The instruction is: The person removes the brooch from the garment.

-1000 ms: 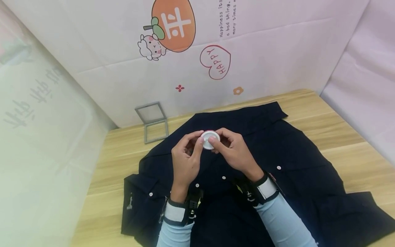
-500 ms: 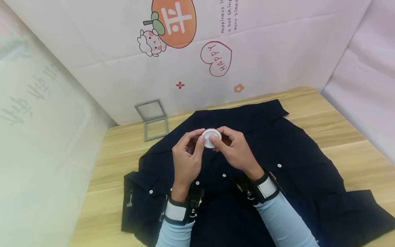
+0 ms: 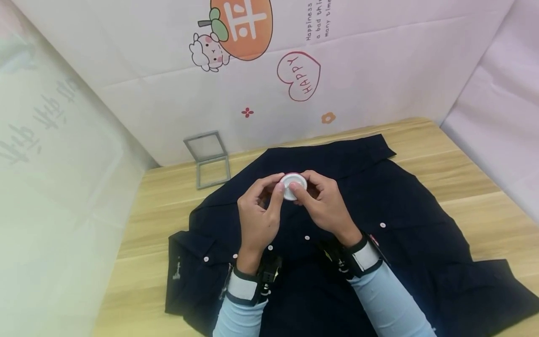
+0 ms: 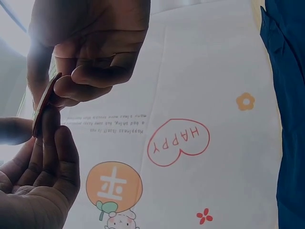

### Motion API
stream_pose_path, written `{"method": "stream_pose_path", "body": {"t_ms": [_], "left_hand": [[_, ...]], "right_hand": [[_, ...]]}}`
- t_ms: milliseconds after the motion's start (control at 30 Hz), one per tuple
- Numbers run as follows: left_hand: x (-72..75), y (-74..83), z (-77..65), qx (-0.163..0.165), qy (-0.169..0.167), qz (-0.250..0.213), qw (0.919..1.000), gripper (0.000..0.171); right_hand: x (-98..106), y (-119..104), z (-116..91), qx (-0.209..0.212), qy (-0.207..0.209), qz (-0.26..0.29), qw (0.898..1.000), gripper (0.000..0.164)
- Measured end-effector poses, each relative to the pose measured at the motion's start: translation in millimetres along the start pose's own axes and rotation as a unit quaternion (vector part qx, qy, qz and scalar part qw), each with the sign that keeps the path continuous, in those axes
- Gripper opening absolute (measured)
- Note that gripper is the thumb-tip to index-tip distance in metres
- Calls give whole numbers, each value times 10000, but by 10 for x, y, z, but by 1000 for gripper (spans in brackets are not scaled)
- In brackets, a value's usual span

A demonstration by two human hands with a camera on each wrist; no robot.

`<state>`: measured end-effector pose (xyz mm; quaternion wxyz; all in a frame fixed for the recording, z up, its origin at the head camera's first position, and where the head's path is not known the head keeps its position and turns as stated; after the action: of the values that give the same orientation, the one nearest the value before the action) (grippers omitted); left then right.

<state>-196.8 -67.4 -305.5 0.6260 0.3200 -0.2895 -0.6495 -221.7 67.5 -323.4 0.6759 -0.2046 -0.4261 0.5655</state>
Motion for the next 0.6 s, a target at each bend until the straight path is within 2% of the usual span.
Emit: {"method": "stream_pose_path", "body": {"t_ms": [600], "left_hand": [[8,8,2,-42,38,-47,10000,18]], "right_hand": [[-10,-28,1,140,265,-132,9995,11]]}}
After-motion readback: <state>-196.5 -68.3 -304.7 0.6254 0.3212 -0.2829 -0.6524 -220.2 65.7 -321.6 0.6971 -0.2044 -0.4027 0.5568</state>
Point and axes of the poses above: each hand's wrist, its own z-axis towards the middle knuckle, its own x-axis out of the back of the hand, y = z × x, the point moved 8 cm from there along z, towards the middle knuckle, and after that the axes turned 14 degrees about -z, right-handed, at the moved point
